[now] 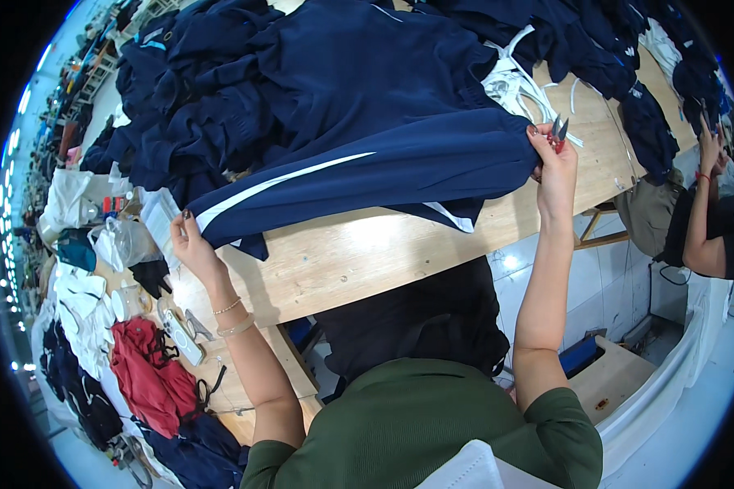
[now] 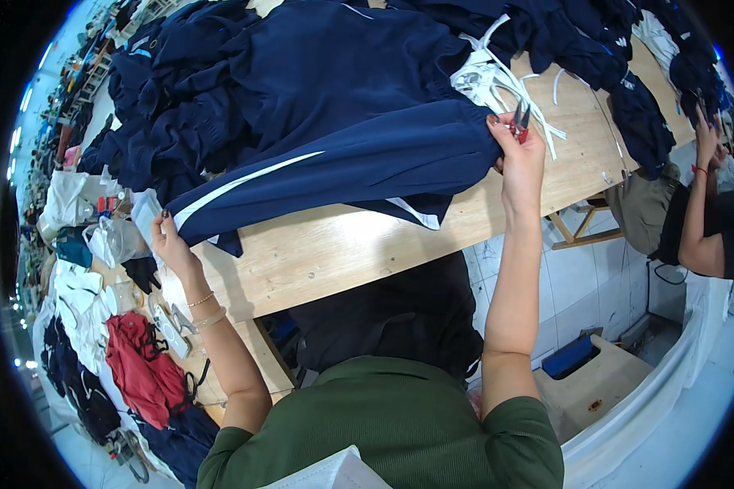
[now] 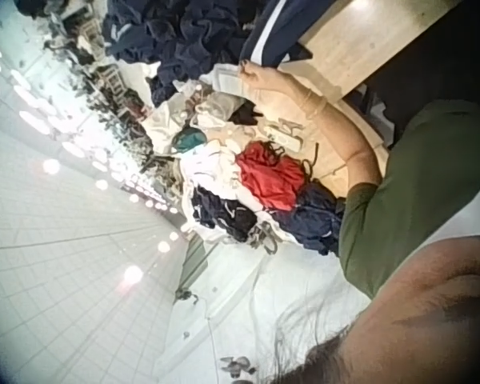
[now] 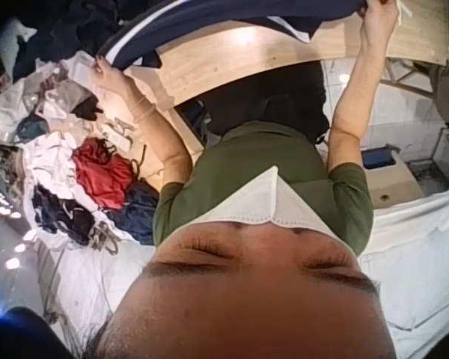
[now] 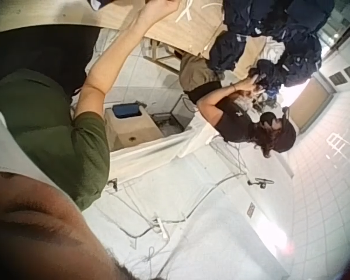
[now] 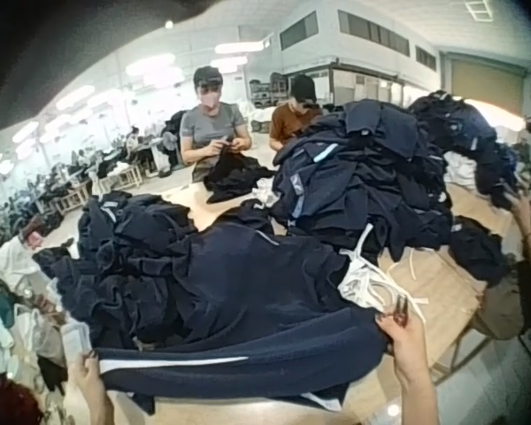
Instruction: The person is trimming loose threads from blue athletic garments using thread snips.
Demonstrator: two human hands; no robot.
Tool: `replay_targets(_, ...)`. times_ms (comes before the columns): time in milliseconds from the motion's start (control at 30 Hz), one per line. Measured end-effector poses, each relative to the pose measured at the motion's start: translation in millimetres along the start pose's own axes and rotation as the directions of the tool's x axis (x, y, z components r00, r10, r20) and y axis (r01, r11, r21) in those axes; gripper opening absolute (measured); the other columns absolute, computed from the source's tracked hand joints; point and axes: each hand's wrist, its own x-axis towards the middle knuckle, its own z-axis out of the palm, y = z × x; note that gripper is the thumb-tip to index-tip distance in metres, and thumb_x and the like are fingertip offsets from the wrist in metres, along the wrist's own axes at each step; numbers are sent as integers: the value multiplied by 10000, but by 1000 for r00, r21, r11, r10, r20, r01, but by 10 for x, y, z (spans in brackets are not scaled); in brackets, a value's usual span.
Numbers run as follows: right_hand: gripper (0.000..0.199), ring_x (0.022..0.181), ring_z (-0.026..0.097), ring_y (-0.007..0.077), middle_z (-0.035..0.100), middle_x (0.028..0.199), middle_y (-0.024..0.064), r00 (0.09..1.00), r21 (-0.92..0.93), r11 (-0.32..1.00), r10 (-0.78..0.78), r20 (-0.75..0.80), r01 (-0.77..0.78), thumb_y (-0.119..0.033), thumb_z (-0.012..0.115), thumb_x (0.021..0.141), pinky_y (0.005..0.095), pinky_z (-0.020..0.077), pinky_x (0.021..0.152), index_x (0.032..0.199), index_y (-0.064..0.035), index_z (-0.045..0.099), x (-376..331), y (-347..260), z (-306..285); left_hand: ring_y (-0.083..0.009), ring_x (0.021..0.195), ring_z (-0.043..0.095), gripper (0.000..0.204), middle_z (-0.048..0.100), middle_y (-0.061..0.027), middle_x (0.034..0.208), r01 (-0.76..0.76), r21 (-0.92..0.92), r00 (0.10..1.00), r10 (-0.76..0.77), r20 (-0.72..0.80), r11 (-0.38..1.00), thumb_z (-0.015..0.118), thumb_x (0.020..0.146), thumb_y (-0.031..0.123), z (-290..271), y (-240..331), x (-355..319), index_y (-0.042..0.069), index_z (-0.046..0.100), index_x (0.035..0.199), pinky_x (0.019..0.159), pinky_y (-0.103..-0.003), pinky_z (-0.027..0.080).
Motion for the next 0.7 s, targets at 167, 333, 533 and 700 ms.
replay_targets(167, 74, 533, 499, 110, 543, 628, -2, 981, -396, 904, -188, -39, 157, -133, 633, 888, 244, 385, 509, 902, -61, 639, 365, 519, -290, -151, 931, 604, 178, 634, -62, 979, 552, -267, 795, -401, 455, 790, 552, 932, 147, 206, 293, -221, 16, 598, 1043, 878, -271, 470)
replay_targets(333, 167, 917, 617, 213, 632, 989, 120, 898, -694, 631, -437, 53, 348, -77, 572, 908, 296, 471, 803, 1041, -18, 652, 35, 291, 46, -137, 853, 634, 136, 624, -58, 979, 757, -318, 605, -429, 670, 571, 472, 980, 137, 693, 539, -649, 35, 538, 1041, 719, -256, 529)
replay_targets(533, 210, 793, 592, 114, 601, 1063, 58, 862, -216, 894, -276, 426, 392, 14, 620, 843, 212, 483, 687, 1036, -37, 685, -748, -194, 809, -200, 914, 677, 175, 637, -125, 1054, 811, -307, 503, -327, 800, 498, 433, 996, 134, 991, 731, -877, 25, 508, 1110, 717, -305, 592)
replay_targets(700, 530, 977, 655, 212, 515, 1295, 85, 645, -123, 841, -301, 703, 527, 103, 730, 659, 295, 590, 780, 1143, -104, 664, -971, -280, 1180, -200, 913, 680, 247, 638, -140, 1068, 864, -267, 417, -310, 854, 427, 405, 1003, 137, 1145, 907, -936, 15, 471, 1207, 738, -307, 599)
